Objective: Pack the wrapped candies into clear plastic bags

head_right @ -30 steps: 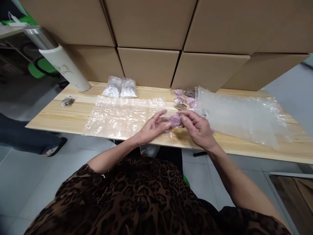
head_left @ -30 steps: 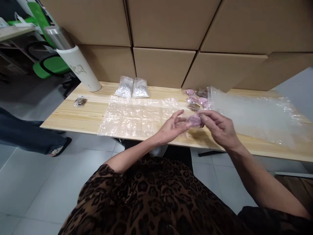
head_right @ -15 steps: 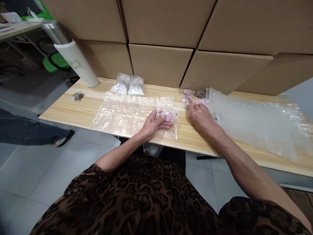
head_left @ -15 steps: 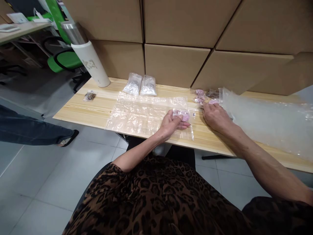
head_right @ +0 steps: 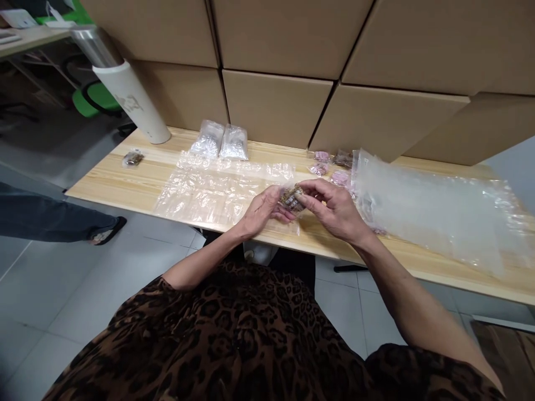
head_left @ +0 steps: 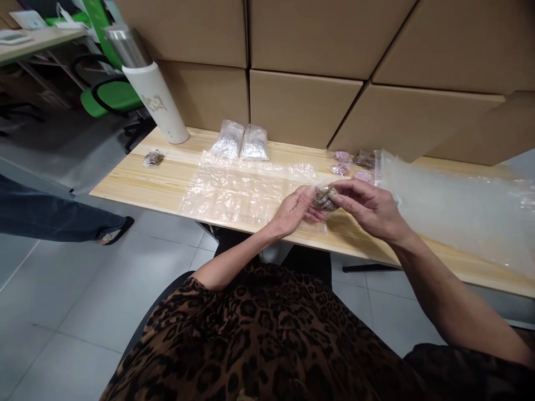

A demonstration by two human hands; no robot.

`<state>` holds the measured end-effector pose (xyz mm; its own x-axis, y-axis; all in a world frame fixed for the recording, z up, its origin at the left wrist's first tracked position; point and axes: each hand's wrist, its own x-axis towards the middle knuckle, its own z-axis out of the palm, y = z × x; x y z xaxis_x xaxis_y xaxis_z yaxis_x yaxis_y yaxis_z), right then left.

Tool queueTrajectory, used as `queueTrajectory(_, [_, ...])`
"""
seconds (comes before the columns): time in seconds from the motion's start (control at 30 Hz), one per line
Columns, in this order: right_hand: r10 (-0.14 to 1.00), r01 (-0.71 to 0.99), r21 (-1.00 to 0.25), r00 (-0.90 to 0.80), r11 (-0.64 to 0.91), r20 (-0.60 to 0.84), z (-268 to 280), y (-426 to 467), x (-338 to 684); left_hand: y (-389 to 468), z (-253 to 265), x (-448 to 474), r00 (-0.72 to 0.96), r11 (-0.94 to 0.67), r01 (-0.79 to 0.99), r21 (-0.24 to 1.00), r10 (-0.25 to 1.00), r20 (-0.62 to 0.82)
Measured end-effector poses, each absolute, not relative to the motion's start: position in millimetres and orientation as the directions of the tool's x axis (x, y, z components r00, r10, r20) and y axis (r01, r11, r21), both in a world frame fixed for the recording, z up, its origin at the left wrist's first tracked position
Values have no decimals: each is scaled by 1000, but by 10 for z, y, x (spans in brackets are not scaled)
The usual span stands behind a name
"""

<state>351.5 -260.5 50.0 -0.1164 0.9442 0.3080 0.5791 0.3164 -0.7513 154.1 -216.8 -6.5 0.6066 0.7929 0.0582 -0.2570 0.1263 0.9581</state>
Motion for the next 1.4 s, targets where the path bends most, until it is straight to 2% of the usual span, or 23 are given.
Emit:
queueTrajectory(0.17, [895, 677, -606, -190, 418, 404, 468, -2618, 3474, -2189, -52, 1435, 606, 27, -263, 964, 783, 143])
queueTrajectory(0.3, [859, 740, -506, -192, 444, 474, 466, -2659, 3473, -2195, -35, 1372, 564, -135, -200, 971, 794, 226])
queueTrajectory(0.37, [880, 730, -527, -221, 436, 421, 492, -2671, 3490, -2202, -11, 1342, 549, -227, -152, 962, 790, 274])
queueTrajectory(0.43, [917, 691, -603, -273, 398, 293, 533, -2684, 3510, -2215, 4, 1325, 545, -283, -121, 951, 782, 302])
queueTrajectory(0.53, [934, 645, -685, -319, 340, 163, 587, -2715, 3526, -2247, -13, 1331, 569, -233, -158, 960, 773, 281])
queueTrajectory(0.63, [936, 641, -695, -323, 326, 141, 590, -2757, 3515, -2280, -52, 1360, 608, -141, -191, 971, 760, 230])
queueTrajectory(0.73, [936, 662, -674, -325, 326, 134, 562, -2793, 3517, -2301, -63, 1393, 630, -146, -168, 975, 745, 220])
queueTrajectory(0.87, [934, 730, -585, -308, 354, 181, 574, -2805, 3632, -2319, -16, 1410, 613, -201, -151, 968, 749, 251])
queueTrajectory(1.0, [940, 855, -403, -249, 326, 232, 590, -2730, 3867, -2330, 58, 1322, 514, -253, -80, 964, 818, 258])
queueTrajectory(1.1, [959, 915, -295, -237, 274, 156, 528, -2637, 3997, -2319, 79, 1192, 472, -257, -53, 965, 845, 251])
queueTrajectory(1.2, [967, 926, -277, -246, 256, 70, 447, -2570, 4047, -2291, 73, 1046, 419, -268, -33, 963, 871, 257])
queueTrajectory(1.4, [960, 930, -237, -269, 281, 85, 380, -2526, 4089, -2216, 89, 732, 289, -341, 52, 939, 905, 312])
